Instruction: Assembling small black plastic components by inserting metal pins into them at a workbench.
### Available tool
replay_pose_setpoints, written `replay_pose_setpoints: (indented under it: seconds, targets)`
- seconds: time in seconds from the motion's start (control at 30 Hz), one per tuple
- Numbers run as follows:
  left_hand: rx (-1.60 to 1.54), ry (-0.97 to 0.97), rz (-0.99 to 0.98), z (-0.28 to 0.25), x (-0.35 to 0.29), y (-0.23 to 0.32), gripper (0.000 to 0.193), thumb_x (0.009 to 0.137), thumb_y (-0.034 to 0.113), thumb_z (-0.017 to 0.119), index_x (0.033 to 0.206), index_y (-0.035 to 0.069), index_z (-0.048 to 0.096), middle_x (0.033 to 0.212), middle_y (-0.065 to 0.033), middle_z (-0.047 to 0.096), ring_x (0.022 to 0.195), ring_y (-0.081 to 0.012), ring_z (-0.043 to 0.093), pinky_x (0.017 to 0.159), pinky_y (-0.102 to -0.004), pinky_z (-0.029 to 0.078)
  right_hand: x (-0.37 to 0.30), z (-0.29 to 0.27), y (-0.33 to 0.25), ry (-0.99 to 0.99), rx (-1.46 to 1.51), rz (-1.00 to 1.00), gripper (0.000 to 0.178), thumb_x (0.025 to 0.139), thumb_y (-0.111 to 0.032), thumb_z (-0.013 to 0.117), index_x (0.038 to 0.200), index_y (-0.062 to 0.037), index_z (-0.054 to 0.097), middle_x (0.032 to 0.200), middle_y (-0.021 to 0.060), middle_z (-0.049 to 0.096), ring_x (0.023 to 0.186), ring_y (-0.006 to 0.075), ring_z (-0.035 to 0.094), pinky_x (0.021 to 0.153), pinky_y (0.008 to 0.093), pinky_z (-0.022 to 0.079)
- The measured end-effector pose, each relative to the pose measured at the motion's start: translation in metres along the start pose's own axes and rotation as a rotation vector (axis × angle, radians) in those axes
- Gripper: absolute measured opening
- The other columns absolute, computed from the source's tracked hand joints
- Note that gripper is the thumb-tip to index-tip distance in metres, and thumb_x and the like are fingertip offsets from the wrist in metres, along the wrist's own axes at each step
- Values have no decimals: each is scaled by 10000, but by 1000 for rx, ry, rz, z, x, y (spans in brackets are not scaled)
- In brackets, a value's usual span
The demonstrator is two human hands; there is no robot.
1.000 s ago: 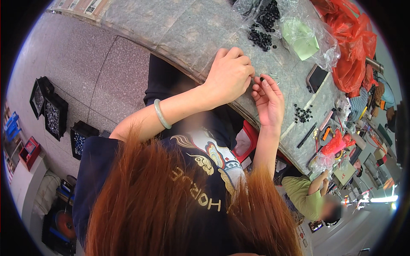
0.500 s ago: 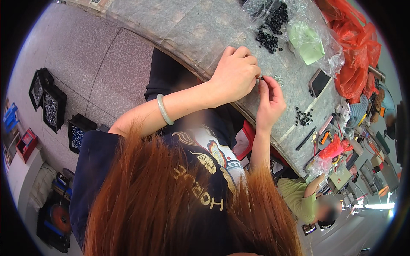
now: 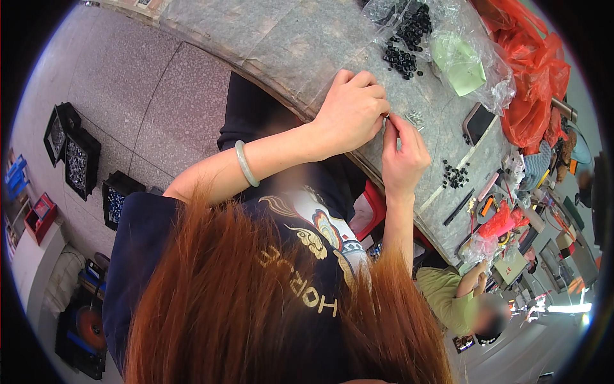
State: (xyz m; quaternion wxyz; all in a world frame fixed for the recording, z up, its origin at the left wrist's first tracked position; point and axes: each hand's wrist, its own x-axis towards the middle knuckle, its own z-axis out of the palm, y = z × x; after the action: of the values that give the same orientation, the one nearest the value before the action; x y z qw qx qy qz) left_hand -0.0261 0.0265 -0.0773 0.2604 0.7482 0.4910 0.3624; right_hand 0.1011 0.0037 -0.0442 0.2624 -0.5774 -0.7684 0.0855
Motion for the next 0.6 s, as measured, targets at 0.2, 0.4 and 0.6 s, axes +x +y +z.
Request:
replay_pose_setpoints:
  seconds: [0.2,0.4,0.6]
  targets:
    - [-28,32,24,2,-1,-1,75,614,92,596,686,76,609,768,9,575,878,-170,500,770,-333,332,3,-3,-3,-42,-56,-41,95,694,-2,603,784,-29,588,739,78,608,661,220,586,581,304,461]
    - [-37,56,39,2,-3,-2,77,616,96,602,690,79,606,774,16,577,889,-169,502,771,-336,331,-3,3,-2,-18,-5,26,94,686,-4,619,769,-27,582,732,86,608,628,220,586,549,299,462]
    - [-32,56,31,2,-4,-2,89,623,94,601,710,79,604,776,13,577,900,-169,500,796,-335,329,-13,16,5,151,94,21,122,689,27,624,802,-6,594,764,115,616,657,237,598,587,297,476]
